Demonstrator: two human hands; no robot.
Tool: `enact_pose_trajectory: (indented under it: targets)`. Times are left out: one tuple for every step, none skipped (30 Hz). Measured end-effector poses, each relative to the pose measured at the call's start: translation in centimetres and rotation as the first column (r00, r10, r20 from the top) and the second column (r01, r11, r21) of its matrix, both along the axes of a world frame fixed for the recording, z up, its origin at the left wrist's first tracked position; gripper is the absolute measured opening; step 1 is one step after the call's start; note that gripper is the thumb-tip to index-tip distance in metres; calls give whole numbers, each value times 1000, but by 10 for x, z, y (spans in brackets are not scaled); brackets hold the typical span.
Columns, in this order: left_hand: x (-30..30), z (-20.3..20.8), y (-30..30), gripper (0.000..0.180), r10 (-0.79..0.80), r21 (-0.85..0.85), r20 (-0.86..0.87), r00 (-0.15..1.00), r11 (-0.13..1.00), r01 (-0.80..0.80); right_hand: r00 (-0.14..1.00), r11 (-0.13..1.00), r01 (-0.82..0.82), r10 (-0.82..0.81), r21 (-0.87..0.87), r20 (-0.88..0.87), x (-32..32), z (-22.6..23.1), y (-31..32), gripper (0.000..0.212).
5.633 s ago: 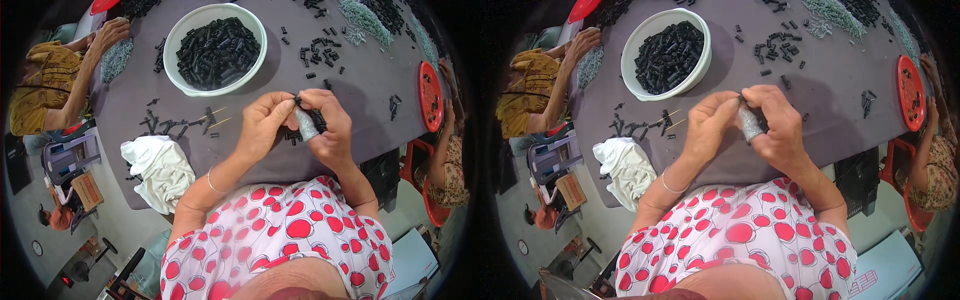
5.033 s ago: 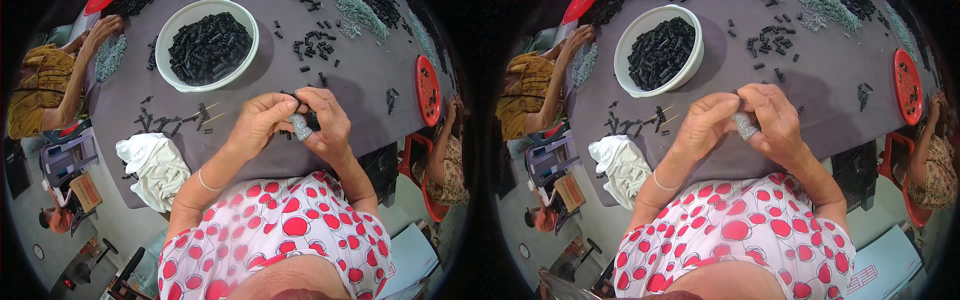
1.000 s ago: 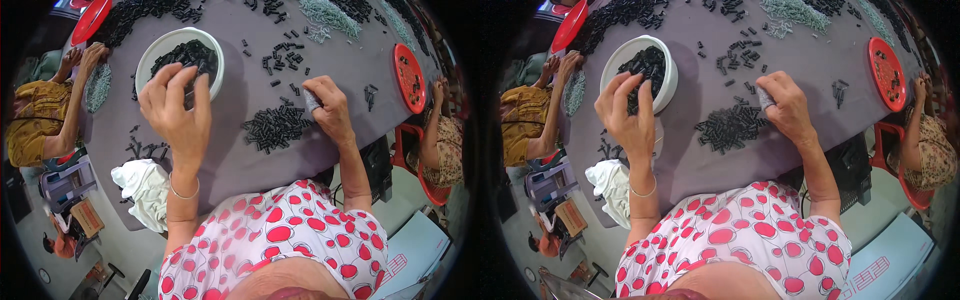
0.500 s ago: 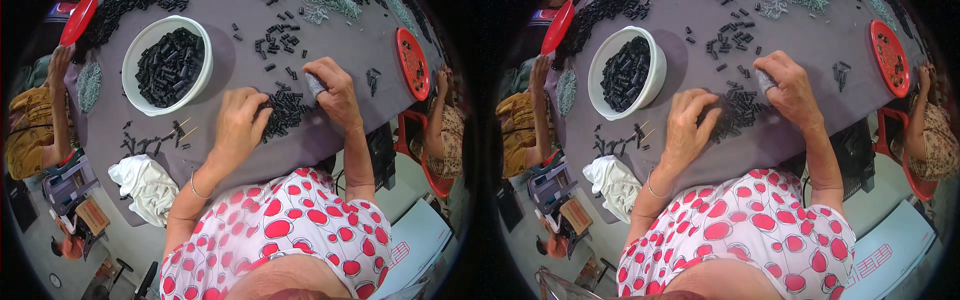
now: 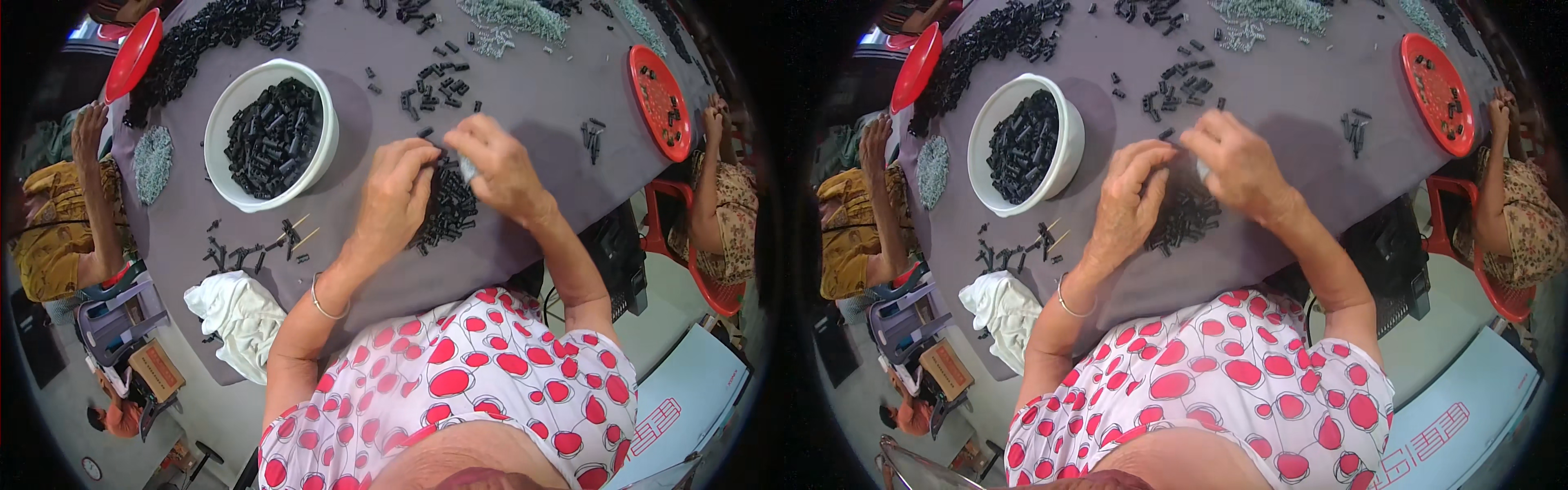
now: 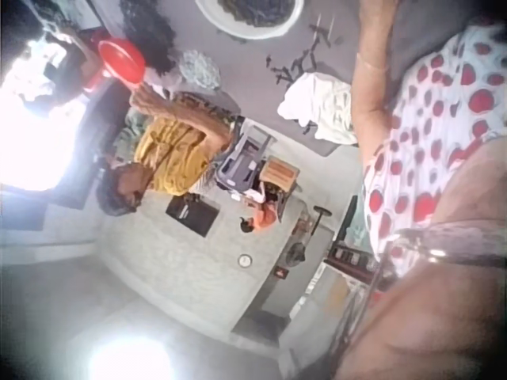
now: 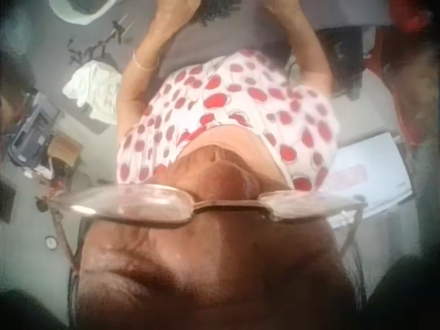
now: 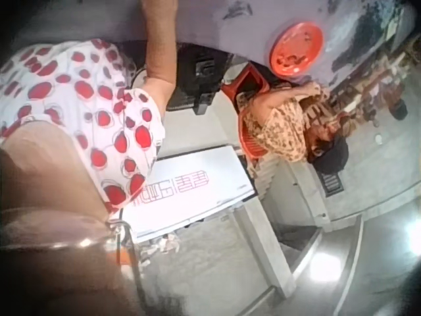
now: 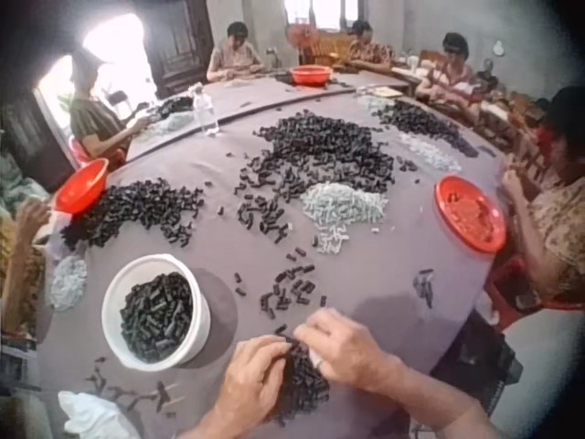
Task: The person repeatedly picks up small plastic components from the table and fits them together by hand to assemble cord locks.
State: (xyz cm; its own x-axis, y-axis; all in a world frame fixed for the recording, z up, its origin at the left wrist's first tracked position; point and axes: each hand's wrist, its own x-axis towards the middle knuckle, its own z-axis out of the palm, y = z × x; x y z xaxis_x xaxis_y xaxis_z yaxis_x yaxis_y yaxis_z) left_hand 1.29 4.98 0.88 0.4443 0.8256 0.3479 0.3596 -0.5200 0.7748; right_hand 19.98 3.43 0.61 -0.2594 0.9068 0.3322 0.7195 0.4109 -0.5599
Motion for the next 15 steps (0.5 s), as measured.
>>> enact_pose_trajectory:
  targets:
    - [1,-2,0,18,-19,6,-24,1000,1000,19,999,999,-36,36,22,-15,-1,-2,-4,36]
    - [-1,-3,-1,19,-49,-15,-30,998,999,49,997,996,-73,74,42,-31,-3,-2,-9,36]
    - [-2,-4,0,19,-51,-8,-23,998,999,50,994,994,-101,102,51,-26,-2,-3,-12,37]
    - [-4,-5,-1,19,-78,-31,-4,997,997,78,994,993,-102,103,55,-21,-1,-1,-14,37]
    - [-5,-4,-2,20,-104,-55,16,994,993,105,986,990,-136,139,34,-96,1,0,-16,38]
    - [-5,-4,-2,20,-102,-52,20,995,993,103,970,985,-172,172,15,-171,3,1,-17,40]
    - [-5,-3,-1,19,-147,-61,35,989,987,149,970,984,-177,177,15,-168,5,3,-17,40]
    - [-6,-2,-1,19,-191,-69,50,980,979,194,955,974,-217,199,-60,-222,8,7,-16,41]
    - [-7,-3,-3,19,-184,-68,52,982,980,187,936,956,-261,217,-133,-277,9,9,-16,42]
    - [-5,-3,-4,18,-183,-53,37,982,981,185,936,955,-268,225,-130,-270,11,10,-15,42]
    - [-5,-3,-6,17,-181,-38,22,983,983,182,923,946,-286,228,-156,-310,12,11,-13,41]
    - [-6,-3,-9,16,-172,-57,30,985,983,173,908,934,-306,230,-182,-350,12,12,-11,40]
    - [-5,-1,-10,16,-168,-51,39,985,984,170,910,934,-308,235,-180,-341,17,13,-8,40]
    - [-4,1,-11,16,-190,-58,37,981,980,192,929,960,-247,197,-128,-315,21,14,-4,39]
    - [-3,3,-11,16,-212,-64,36,977,975,214,944,980,-187,158,-73,-291,24,16,1,38]
